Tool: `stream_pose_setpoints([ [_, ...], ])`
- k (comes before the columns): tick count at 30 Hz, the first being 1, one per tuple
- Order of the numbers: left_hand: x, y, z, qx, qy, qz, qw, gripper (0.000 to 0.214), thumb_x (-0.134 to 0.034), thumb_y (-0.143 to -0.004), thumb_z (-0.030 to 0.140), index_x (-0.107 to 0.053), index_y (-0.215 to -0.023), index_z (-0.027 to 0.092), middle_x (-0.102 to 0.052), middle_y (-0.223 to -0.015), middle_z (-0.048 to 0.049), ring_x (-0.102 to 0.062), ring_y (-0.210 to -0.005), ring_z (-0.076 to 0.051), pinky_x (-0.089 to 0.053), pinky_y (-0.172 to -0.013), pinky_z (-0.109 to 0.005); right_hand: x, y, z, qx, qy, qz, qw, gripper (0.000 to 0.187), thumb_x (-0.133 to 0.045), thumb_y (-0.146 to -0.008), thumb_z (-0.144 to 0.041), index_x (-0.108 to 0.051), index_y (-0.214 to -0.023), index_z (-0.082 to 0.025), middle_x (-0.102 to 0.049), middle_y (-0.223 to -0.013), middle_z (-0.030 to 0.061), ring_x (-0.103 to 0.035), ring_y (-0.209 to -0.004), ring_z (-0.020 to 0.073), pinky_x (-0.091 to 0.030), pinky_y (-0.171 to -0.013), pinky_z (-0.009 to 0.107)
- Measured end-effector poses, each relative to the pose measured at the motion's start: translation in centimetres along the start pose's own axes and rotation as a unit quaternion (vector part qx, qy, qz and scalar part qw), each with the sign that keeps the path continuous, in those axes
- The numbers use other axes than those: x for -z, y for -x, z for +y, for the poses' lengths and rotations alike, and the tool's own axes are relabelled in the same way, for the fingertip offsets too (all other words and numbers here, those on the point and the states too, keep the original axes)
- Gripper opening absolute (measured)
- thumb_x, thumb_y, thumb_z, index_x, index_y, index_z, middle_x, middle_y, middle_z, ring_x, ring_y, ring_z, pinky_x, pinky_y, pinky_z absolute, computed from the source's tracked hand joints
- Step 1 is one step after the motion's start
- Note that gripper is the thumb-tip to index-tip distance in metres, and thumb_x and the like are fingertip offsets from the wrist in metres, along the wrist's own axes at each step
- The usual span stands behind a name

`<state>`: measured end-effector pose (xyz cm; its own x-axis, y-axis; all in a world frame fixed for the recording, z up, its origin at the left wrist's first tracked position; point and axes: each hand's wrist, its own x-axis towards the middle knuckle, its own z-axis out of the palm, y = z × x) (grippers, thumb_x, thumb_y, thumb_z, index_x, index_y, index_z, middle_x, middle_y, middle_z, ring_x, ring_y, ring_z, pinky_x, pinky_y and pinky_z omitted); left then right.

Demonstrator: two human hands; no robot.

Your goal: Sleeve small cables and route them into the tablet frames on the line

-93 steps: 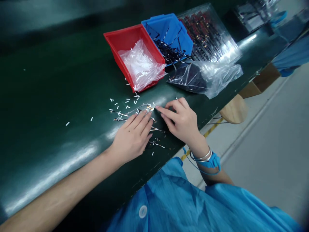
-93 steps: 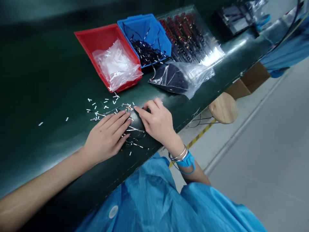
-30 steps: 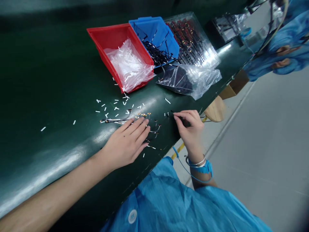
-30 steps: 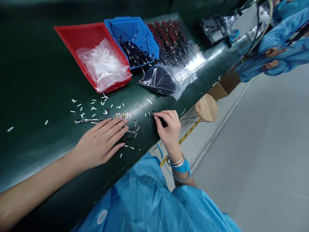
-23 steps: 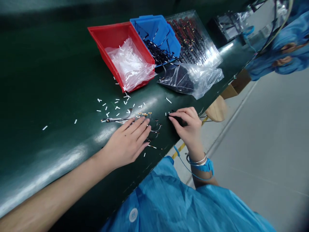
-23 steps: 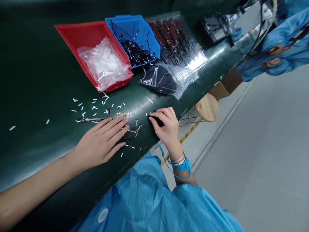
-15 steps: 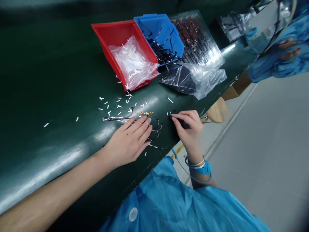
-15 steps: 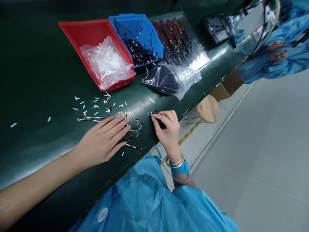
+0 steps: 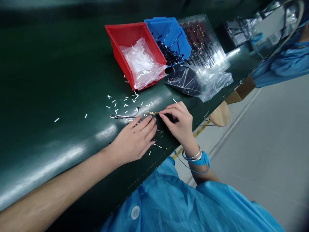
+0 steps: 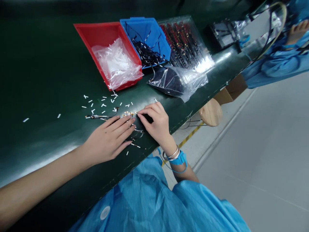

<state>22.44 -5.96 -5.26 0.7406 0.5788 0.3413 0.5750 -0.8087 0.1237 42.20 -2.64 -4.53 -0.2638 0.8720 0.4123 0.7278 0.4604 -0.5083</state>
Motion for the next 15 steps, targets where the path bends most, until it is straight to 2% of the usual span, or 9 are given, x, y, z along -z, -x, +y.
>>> stream_pose_setpoints([
  [4,-0.03,0.01,-0.02,0.001,-0.003,-0.008,1.000,0.043,-0.037,-0.099,0.032,-0.064,-0.120,0.007,-0.062,-0.129,-0.0146,-0.055,-0.122,-0.027,-0.039,-0.104,-0.040,-0.64,-0.75,0.48,0.054,0.008,-0.022,0.998,0.010,-0.061,-0.087,-0.020,-0.067,-0.079,-0.023,-0.065,-0.076,-0.0001,-0.057,-0.075,0.0152,-0.049,-0.069,0.034],
  [7,-0.06,0.01,0.01,0.007,0.006,-0.009,1.000,0.043,-0.037,-0.099,0.033,-0.063,-0.121,0.007,-0.062,-0.129,-0.0145,-0.054,-0.123,-0.027,-0.039,-0.103,-0.040,-0.88,-0.69,0.80,0.080,0.013,-0.010,0.997,0.010,-0.061,-0.087,-0.018,-0.067,-0.079,-0.022,-0.065,-0.075,0.0002,-0.058,-0.075,0.0151,-0.049,-0.070,0.034],
  [15,0.07,0.02,0.09,0.014,0.018,-0.003,1.000,0.044,-0.038,-0.098,0.036,-0.063,-0.120,0.007,-0.062,-0.129,-0.0143,-0.054,-0.122,-0.027,-0.040,-0.102,-0.039,-1.12,-0.77,0.88,0.108,0.031,0.002,0.994,0.010,-0.060,-0.087,-0.018,-0.066,-0.079,-0.022,-0.065,-0.076,0.0006,-0.057,-0.075,0.0155,-0.049,-0.069,0.034],
])
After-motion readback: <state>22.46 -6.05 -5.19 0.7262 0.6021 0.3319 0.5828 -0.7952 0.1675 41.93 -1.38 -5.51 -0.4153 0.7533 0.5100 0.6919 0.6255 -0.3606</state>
